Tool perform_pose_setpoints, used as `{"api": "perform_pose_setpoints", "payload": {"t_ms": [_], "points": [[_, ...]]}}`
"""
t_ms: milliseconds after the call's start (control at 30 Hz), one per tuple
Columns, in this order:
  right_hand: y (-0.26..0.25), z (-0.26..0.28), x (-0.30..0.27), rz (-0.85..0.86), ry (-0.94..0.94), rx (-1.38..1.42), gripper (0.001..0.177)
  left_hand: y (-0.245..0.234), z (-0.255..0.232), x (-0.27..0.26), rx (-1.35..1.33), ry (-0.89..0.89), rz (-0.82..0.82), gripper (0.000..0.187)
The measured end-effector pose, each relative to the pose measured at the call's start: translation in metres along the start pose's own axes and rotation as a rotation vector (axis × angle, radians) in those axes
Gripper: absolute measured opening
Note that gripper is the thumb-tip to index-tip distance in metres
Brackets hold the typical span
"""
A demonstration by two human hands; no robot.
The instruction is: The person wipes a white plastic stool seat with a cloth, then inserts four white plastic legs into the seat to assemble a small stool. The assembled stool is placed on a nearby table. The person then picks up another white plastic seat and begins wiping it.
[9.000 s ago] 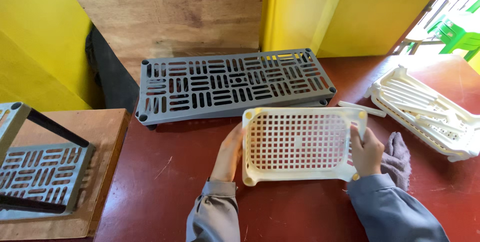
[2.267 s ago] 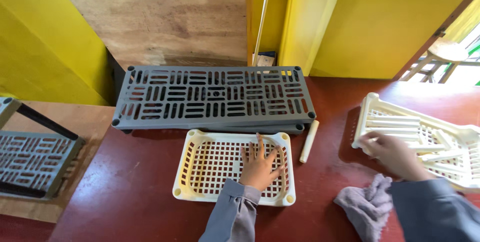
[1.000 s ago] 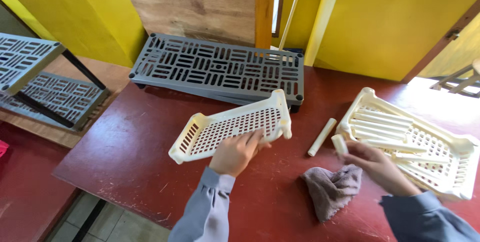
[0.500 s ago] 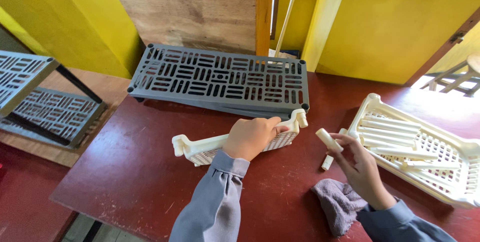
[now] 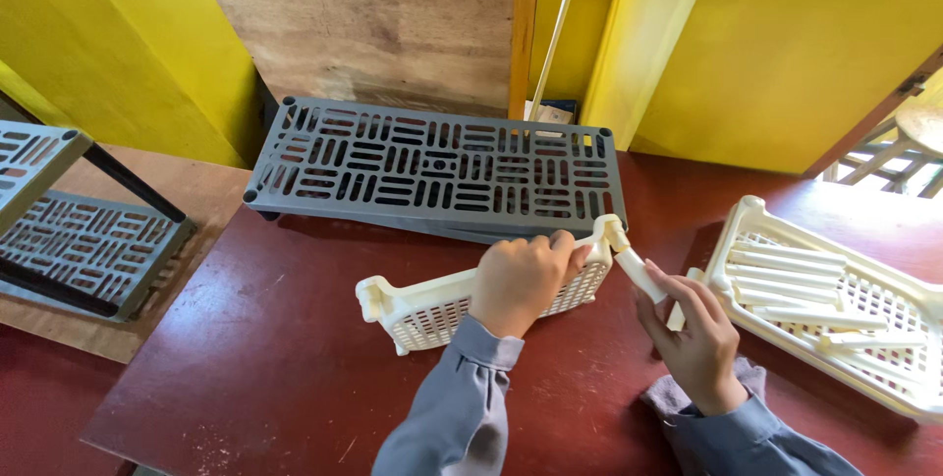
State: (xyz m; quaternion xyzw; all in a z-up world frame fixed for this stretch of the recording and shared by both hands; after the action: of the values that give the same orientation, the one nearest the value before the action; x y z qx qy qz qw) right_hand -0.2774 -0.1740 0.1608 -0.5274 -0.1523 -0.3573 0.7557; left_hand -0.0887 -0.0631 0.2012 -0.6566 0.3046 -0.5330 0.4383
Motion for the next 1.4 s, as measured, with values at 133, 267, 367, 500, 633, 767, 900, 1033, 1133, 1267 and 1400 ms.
{"api": "perform_pose_setpoints", "payload": {"t_ms": [133, 267, 367, 500, 633, 767, 900, 1033, 1133, 1267, 1400], "points": [[0.007, 0.005, -0.005, -0.041, 0.040, -0.051, 0.040, 0.002, 0.001, -0.001, 0.036, 0.006, -0.079, 0.043], [0.010, 0.002, -0.006, -0.059, 0.045, -0.066, 0.042, 0.002, 0.001, -0.002, 0.041, 0.022, -0.083, 0.042], [0.012, -0.003, -0.007, -0.062, 0.106, -0.063, 0.041, 0.002, 0.002, -0.002, 0.036, 0.024, -0.058, 0.043], [0.014, -0.001, -0.005, -0.068, 0.085, -0.044, 0.040, -0.001, 0.002, -0.001, 0.027, 0.030, -0.075, 0.044], [0.012, 0.004, -0.003, -0.073, 0.090, -0.045, 0.039, -0.003, 0.000, -0.003, 0.017, 0.024, -0.110, 0.042], [0.011, 0.014, 0.000, -0.039, 0.145, -0.049, 0.041, -0.004, -0.001, -0.004, 0.050, 0.026, -0.078, 0.042], [0.010, 0.025, 0.004, -0.066, 0.127, -0.148, 0.038, -0.003, -0.002, -0.004, 0.043, 0.041, -0.058, 0.041], [0.006, 0.026, 0.008, 0.043, 0.317, 0.150, 0.032, -0.004, -0.002, -0.005, 0.045, 0.045, -0.050, 0.040], [0.005, 0.028, 0.009, 0.071, 0.472, 0.201, 0.031, -0.006, -0.002, -0.004, 0.050, 0.061, -0.066, 0.040], [0.005, 0.032, 0.010, 0.052, 0.286, 0.038, 0.041, -0.006, -0.003, -0.003, 0.012, 0.051, -0.048, 0.040], [0.002, 0.026, 0.013, 0.099, 0.185, -0.070, 0.047, -0.006, -0.002, -0.003, -0.028, 0.057, -0.044, 0.041]]}}
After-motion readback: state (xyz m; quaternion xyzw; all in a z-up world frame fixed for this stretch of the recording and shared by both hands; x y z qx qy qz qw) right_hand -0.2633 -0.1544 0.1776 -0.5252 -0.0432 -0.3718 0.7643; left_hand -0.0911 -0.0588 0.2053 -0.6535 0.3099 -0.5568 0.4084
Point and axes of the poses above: each hand's wrist, its own x-axis towards the middle knuckle, its own y-axis out of the palm, z = x × y, the point moved 2 cm from there along x, towards the middle knuckle, and after that the axes turned 15 degrees about z, right-handed, at the moved point
